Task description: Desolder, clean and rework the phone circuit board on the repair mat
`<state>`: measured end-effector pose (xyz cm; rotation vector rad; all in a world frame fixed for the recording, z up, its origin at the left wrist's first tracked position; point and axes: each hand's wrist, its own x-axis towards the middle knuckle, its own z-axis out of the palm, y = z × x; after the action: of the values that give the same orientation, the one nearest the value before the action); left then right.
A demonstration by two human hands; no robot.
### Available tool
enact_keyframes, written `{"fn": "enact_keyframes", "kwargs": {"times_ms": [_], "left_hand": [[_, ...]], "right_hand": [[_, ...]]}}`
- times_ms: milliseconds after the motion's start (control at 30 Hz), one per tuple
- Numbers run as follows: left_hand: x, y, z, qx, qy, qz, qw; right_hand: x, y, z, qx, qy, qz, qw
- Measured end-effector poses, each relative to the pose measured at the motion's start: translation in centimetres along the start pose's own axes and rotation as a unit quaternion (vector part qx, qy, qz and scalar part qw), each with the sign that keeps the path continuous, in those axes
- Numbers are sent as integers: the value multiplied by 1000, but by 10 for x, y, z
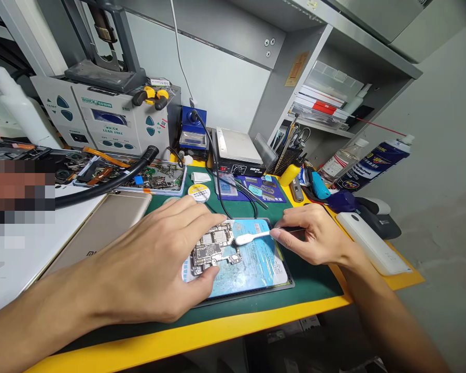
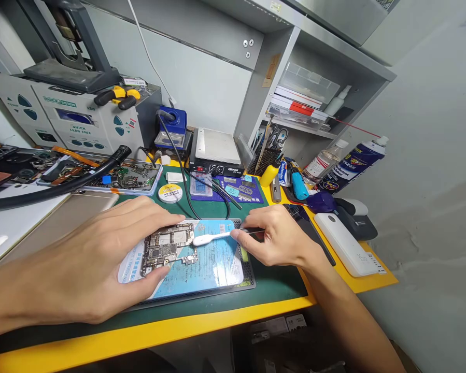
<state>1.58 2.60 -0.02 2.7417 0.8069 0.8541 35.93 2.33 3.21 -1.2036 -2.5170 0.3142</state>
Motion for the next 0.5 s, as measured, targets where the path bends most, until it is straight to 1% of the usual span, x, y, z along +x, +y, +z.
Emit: {"fn": "enact_keyframes", "kwargs": {"times_ms": [133,333,500], "left_hand": [[-1,-1,0,-1,-2,4,1000],[-1,-2,0,0,-4,1,1000],[1,1,0,-6,11,4,1000]], "right_hand": [[0,0,0,-3,7,-3,1000],[0,-1,3,-23,43,-41,998],[0,-1,4,-25,53,-48,997]]}}
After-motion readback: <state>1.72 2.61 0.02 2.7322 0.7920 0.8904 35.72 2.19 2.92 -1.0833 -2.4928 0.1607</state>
